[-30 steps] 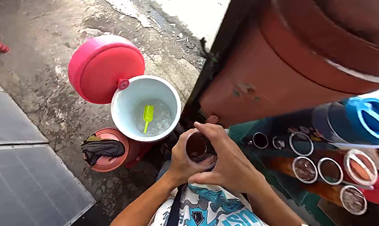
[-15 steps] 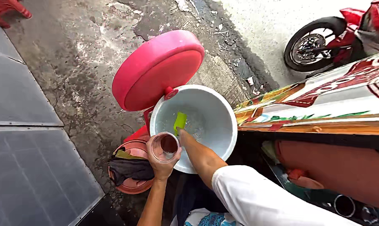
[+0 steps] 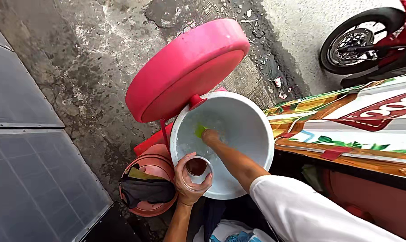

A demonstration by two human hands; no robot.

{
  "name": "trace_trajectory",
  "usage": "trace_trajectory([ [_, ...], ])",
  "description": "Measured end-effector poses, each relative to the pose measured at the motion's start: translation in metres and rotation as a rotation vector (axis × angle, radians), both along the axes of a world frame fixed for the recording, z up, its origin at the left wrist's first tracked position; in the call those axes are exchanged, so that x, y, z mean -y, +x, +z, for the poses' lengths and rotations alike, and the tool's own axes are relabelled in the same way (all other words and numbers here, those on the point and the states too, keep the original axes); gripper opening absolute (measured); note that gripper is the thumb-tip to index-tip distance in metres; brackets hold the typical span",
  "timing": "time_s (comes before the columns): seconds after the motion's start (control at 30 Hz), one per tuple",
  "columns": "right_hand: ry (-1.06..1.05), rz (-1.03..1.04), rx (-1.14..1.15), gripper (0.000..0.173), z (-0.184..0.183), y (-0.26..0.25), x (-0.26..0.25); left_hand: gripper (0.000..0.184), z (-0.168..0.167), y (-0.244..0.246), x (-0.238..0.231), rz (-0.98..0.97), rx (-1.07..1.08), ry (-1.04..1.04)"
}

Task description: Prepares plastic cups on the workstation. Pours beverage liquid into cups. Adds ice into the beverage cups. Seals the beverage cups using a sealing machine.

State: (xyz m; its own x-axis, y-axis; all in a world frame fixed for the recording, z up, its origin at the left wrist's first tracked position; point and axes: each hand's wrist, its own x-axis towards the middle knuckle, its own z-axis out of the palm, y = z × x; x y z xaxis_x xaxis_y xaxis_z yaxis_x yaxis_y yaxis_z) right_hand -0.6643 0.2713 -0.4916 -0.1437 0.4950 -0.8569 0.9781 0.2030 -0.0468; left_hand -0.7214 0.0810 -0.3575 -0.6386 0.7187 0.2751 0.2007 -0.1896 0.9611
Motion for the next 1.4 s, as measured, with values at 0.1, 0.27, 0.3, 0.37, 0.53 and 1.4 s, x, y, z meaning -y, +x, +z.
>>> trace_trajectory([
  [0.1,0.004,-0.049,-0.055,0.039,-0.035,-0.032,-0.005,0.088,-0.003,-0.001,-0.002,0.021,-0.044,-0.009],
  [0.27,-0.07,0.029,-0.171,0.043,-0.009,-0.032,-0.005,0.09,-0.006,0.002,-0.001,0.035,-0.036,0.04],
  [0.3,-0.085,0.065,-0.182,0.042,0.005,-0.032,-0.004,0.09,-0.006,0.003,-0.001,0.031,-0.026,0.055],
  [0.37,-0.094,0.11,-0.207,0.037,0.042,-0.036,-0.003,0.088,-0.006,0.005,0.001,0.04,-0.034,0.063],
  [0.53,-0.066,0.221,-0.208,0.027,0.126,-0.047,-0.001,0.088,-0.006,0.005,0.001,0.058,-0.064,0.069],
  [1.4,0.11,0.042,-0.723,0.04,0.264,0.145,-0.028,0.089,0.027,0.025,-0.005,0.034,-0.14,-0.45],
])
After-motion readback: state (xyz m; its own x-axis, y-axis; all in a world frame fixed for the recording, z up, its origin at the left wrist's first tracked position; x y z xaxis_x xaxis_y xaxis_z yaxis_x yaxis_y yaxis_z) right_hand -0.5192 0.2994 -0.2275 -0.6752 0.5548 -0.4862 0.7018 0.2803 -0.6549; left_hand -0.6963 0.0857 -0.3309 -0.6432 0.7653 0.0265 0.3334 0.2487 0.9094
